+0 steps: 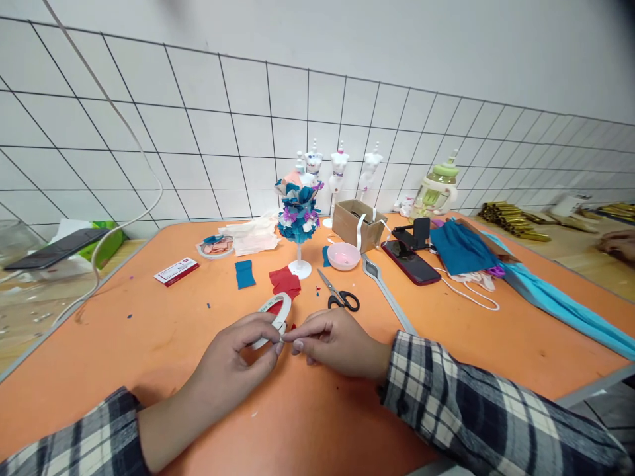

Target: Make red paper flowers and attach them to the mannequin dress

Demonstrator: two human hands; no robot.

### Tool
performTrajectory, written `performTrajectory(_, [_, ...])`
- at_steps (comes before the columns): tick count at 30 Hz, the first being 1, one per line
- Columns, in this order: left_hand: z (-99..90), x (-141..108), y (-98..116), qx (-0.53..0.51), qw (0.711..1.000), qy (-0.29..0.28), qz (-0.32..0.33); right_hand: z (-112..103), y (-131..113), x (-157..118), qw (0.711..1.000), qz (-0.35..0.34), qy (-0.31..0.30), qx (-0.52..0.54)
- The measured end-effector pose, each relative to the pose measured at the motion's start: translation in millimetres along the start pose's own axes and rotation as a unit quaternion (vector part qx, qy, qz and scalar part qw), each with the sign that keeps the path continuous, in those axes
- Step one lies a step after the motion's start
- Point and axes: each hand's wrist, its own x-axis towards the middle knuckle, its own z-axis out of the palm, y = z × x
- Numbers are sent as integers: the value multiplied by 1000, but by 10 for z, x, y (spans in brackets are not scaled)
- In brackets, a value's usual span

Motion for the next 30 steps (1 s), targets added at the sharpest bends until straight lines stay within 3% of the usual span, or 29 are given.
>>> performTrajectory(6, [-4,2,13,1,1000,2,-2,-8,-71,-17,985,-75,56,-142])
performTrajectory(11, [-2,-5,23,-4,1000,-11,-4,-14,-91,-13,980,-91,61,-164])
performTrajectory(15, [2,-18,-2,-4,1000,-7,-17,-8,-60,0,986,-64,62,-138])
performTrajectory(20, [7,-11,-39,10,999,36,-39,3,-43,1,999,10,29,-17])
performTrajectory(30, [11,-14,-89,1,998,53,-29,3,-41,-3,999,18,-6,34])
